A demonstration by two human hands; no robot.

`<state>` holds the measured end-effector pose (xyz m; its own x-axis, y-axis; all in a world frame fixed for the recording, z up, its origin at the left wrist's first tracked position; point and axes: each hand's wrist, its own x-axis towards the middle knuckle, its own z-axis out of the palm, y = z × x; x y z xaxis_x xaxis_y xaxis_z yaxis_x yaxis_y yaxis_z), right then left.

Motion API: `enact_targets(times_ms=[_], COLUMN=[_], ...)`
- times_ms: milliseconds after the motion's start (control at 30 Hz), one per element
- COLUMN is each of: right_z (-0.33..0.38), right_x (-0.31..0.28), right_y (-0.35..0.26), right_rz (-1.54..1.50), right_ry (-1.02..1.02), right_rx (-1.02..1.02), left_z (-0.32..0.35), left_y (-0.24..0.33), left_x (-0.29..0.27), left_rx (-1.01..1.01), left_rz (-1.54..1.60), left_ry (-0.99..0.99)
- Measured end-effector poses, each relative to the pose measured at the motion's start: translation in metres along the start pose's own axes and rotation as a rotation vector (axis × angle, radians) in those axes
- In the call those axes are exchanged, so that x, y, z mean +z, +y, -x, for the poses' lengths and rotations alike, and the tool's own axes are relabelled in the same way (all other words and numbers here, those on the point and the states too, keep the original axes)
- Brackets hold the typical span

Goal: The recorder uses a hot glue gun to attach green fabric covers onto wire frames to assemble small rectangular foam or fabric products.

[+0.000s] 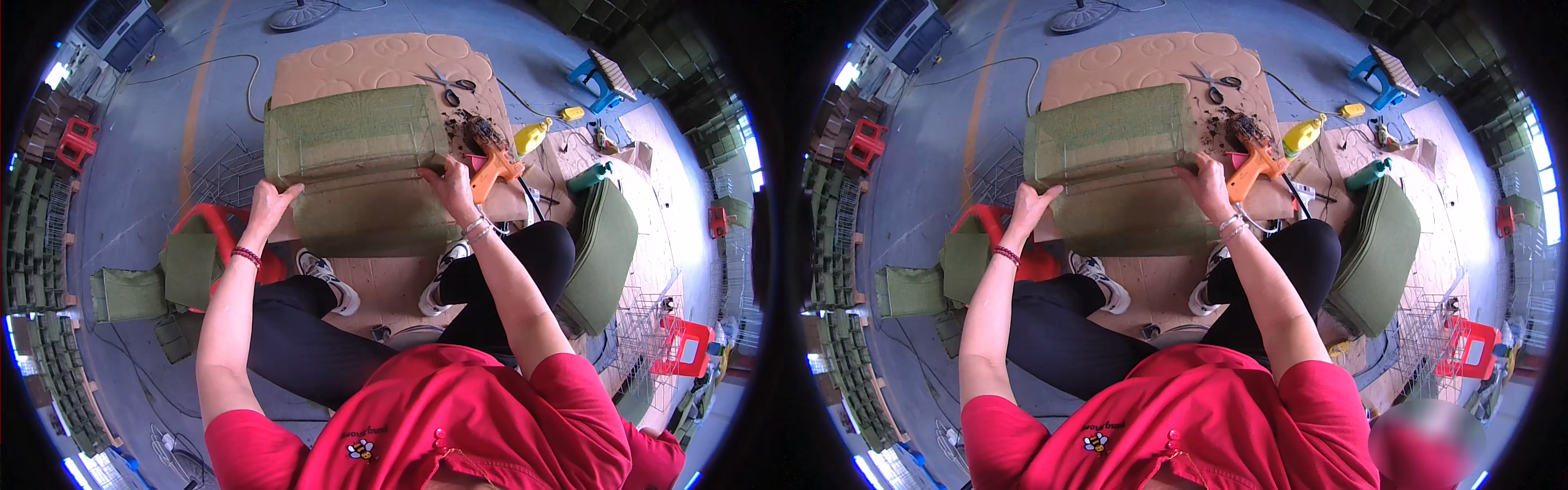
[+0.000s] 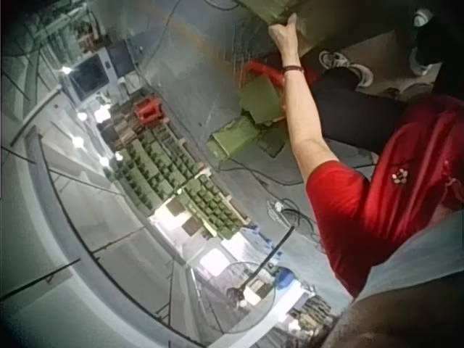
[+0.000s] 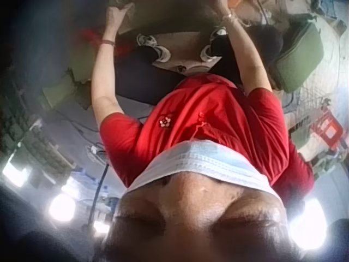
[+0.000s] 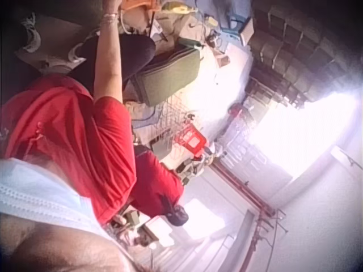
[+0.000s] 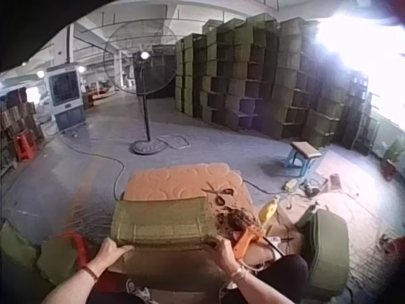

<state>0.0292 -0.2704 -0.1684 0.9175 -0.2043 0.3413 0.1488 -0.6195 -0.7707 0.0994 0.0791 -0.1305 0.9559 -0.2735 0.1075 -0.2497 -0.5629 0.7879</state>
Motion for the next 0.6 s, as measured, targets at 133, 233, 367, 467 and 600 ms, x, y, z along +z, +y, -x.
enact_targets(times_ms=[133, 233, 367, 467, 600], right_z=[-0.001, 0.001, 0.003, -0.001, 0.003], right_x=[0.005, 0.001, 0.004, 0.004, 0.003], right_y=[0.003, -0.002, 0.001, 0.001, -0.008], right_rz=[-0.017, 0.011, -0.099, 0.059, 0.024], right_ry=[-0.024, -0.034, -0.032, -0.057, -0.018], right_rx=[0.065, 0.095, 0.092, 0.154, 0.091], left_z=[0.003, 0.002, -0.001, 0.000, 0.002], left_y=[-0.014, -0.011, -0.018, -0.020, -0.020], left_x=[-0.003, -0.001, 0.002, 0.002, 0.003], left_rx=[-0.021, -0.034, -0.090, -0.098, -0.085], left_rz=[-0.032, 0.009, 0.079, 0.120, 0.079], left_ry=[0.002, -0.030, -0.048, -0.057, -0.022])
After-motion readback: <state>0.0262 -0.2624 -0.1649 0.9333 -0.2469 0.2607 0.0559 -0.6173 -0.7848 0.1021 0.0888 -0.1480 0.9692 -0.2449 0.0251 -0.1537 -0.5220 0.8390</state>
